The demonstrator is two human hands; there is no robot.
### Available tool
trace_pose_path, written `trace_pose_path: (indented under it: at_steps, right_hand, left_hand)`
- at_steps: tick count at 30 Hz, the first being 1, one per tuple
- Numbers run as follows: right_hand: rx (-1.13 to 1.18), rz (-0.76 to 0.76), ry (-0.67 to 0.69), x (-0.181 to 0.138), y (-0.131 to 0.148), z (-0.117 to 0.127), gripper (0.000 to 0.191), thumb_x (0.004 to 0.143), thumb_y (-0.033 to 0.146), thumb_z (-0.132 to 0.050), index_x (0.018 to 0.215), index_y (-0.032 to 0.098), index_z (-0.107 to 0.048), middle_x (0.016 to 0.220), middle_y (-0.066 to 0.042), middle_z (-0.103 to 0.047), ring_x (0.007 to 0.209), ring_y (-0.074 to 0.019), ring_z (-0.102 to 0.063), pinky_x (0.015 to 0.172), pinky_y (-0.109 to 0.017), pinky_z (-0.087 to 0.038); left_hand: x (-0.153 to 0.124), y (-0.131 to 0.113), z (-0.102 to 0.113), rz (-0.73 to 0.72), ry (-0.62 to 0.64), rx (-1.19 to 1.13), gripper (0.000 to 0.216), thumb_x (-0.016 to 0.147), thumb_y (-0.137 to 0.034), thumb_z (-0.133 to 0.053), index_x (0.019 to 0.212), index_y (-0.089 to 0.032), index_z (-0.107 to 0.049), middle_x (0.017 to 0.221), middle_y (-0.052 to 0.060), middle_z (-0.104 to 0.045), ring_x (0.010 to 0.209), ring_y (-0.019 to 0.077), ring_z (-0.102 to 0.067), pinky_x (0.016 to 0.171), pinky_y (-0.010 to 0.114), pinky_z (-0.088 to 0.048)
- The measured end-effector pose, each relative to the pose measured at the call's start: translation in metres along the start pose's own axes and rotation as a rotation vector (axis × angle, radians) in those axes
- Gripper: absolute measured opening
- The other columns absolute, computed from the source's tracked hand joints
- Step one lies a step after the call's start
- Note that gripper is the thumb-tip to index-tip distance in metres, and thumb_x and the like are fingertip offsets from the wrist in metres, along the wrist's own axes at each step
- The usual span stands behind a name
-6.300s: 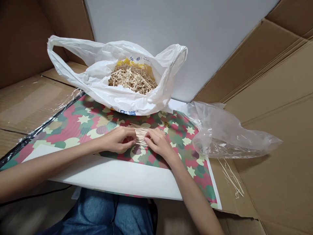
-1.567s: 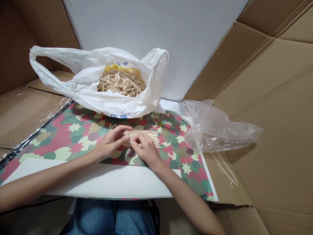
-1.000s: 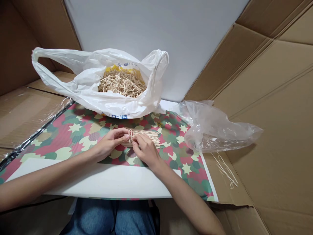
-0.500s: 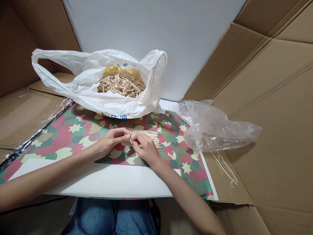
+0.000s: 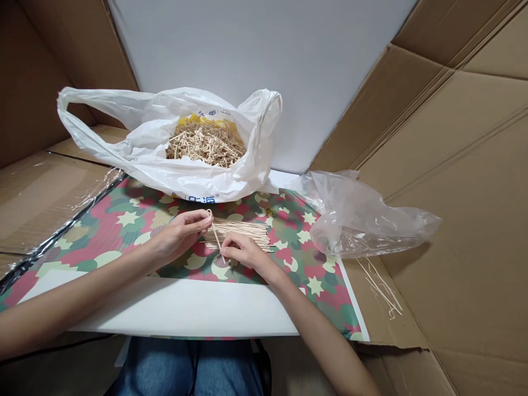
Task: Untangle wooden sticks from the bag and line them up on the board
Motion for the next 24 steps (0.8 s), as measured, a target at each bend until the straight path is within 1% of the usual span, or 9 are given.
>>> trace_pose_path:
  at_steps: [2, 5, 7, 9, 11, 12, 17, 21, 24]
  right_hand:
    - [0.084, -0.025, -0.029, -0.001, -0.003, 0.001, 0.013, 0.077, 0.025, -0.05, 0.066, 0.017, -0.049, 0.063, 0.002, -0.049, 0.057, -0.0101, -0.046, 0.052, -0.022, -0.035]
    - [0.179, 0.012, -0.19, -0.002, -0.003, 0.01, 0.016, 0.078, 0.025, -0.048, 0.064, 0.018, -0.046, 0.063, 0.002, -0.048, 0.057, -0.0099, -0.044, 0.051, -0.021, -0.035]
    - [0.235, 0.041, -0.286, -0.003, -0.003, 0.014, 0.016, 0.078, 0.026, -0.048, 0.064, 0.018, -0.045, 0.065, 0.003, -0.046, 0.057, -0.0096, -0.043, 0.051, -0.021, -0.035]
    - [0.269, 0.052, -0.33, -0.003, -0.004, 0.014, 0.015, 0.077, 0.027, -0.049, 0.066, 0.019, -0.045, 0.066, 0.003, -0.044, 0.058, -0.0097, -0.043, 0.05, -0.021, -0.034]
    - [0.272, 0.064, -0.33, -0.002, -0.003, 0.012, 0.015, 0.078, 0.027, -0.049, 0.066, 0.019, -0.045, 0.065, 0.003, -0.045, 0.057, -0.0098, -0.043, 0.05, -0.021, -0.034]
    - [0.264, 0.074, -0.325, -0.002, -0.003, 0.011, 0.016, 0.078, 0.027, -0.049, 0.065, 0.019, -0.045, 0.064, 0.003, -0.045, 0.057, -0.0098, -0.043, 0.051, -0.022, -0.034]
    - [0.285, 0.081, -0.298, -0.001, -0.003, 0.005, 0.015, 0.078, 0.028, -0.048, 0.067, 0.019, -0.045, 0.063, 0.002, -0.048, 0.059, -0.0111, -0.048, 0.056, -0.024, -0.04]
    - [0.364, 0.062, -0.267, -0.001, -0.002, 0.002, 0.016, 0.078, 0.03, -0.051, 0.068, 0.018, -0.047, 0.062, 0.002, -0.05, 0.057, -0.0098, -0.048, 0.056, -0.023, -0.039]
    - [0.464, 0.013, -0.236, -0.001, -0.004, -0.002, 0.015, 0.077, 0.029, -0.052, 0.068, 0.017, -0.047, 0.06, 0.003, -0.05, 0.055, -0.0092, -0.047, 0.054, -0.022, -0.038]
  left_hand:
    - [0.0, -0.001, 0.001, -0.013, 0.002, 0.006, 0.02, 0.07, -0.027, -0.066, 0.067, -0.012, -0.053, 0.062, -0.003, -0.046, 0.058, 0.0068, -0.042, 0.056, 0.019, -0.033]
    - [-0.001, 0.002, -0.001, 0.004, 0.042, 0.019, 0.017, 0.072, -0.026, -0.065, 0.071, -0.012, -0.054, 0.068, -0.001, -0.049, 0.063, 0.0079, -0.046, 0.059, 0.019, -0.035]
    - [-0.002, 0.007, -0.005, 0.058, 0.113, 0.028, 0.017, 0.073, -0.026, -0.064, 0.074, -0.012, -0.054, 0.073, 0.001, -0.053, 0.067, 0.0098, -0.05, 0.061, 0.02, -0.036]
    - [-0.004, 0.015, -0.011, 0.128, 0.208, 0.028, 0.017, 0.074, -0.027, -0.062, 0.074, -0.012, -0.055, 0.077, 0.003, -0.057, 0.071, 0.0122, -0.053, 0.064, 0.022, -0.038]
    - [-0.007, 0.021, -0.016, 0.179, 0.276, 0.023, 0.017, 0.075, -0.028, -0.062, 0.074, -0.012, -0.055, 0.08, 0.005, -0.058, 0.074, 0.0137, -0.054, 0.068, 0.024, -0.039]
    - [-0.008, 0.023, -0.017, 0.192, 0.291, 0.023, 0.016, 0.074, -0.027, -0.062, 0.074, -0.012, -0.056, 0.08, 0.005, -0.058, 0.075, 0.0139, -0.054, 0.069, 0.024, -0.04]
    - [-0.009, 0.026, -0.021, 0.197, 0.313, -0.006, 0.014, 0.073, -0.024, -0.063, 0.075, -0.011, -0.058, 0.076, 0.005, -0.056, 0.069, 0.0118, -0.051, 0.063, 0.024, -0.039]
    - [-0.009, 0.025, -0.024, 0.191, 0.34, -0.027, 0.014, 0.073, -0.024, -0.063, 0.076, -0.012, -0.058, 0.075, 0.005, -0.057, 0.069, 0.0127, -0.053, 0.065, 0.025, -0.04]
    - [-0.009, 0.025, -0.026, 0.187, 0.366, -0.036, 0.015, 0.073, -0.025, -0.063, 0.075, -0.012, -0.056, 0.075, 0.006, -0.058, 0.07, 0.0144, -0.054, 0.065, 0.027, -0.041]
Point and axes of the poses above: each hand's wrist, its own x-axis towards the middle knuckle, its own z-axis out of the back of the hand, y = z × x, the point moved 6 cm from there along x, towards the middle knuckle
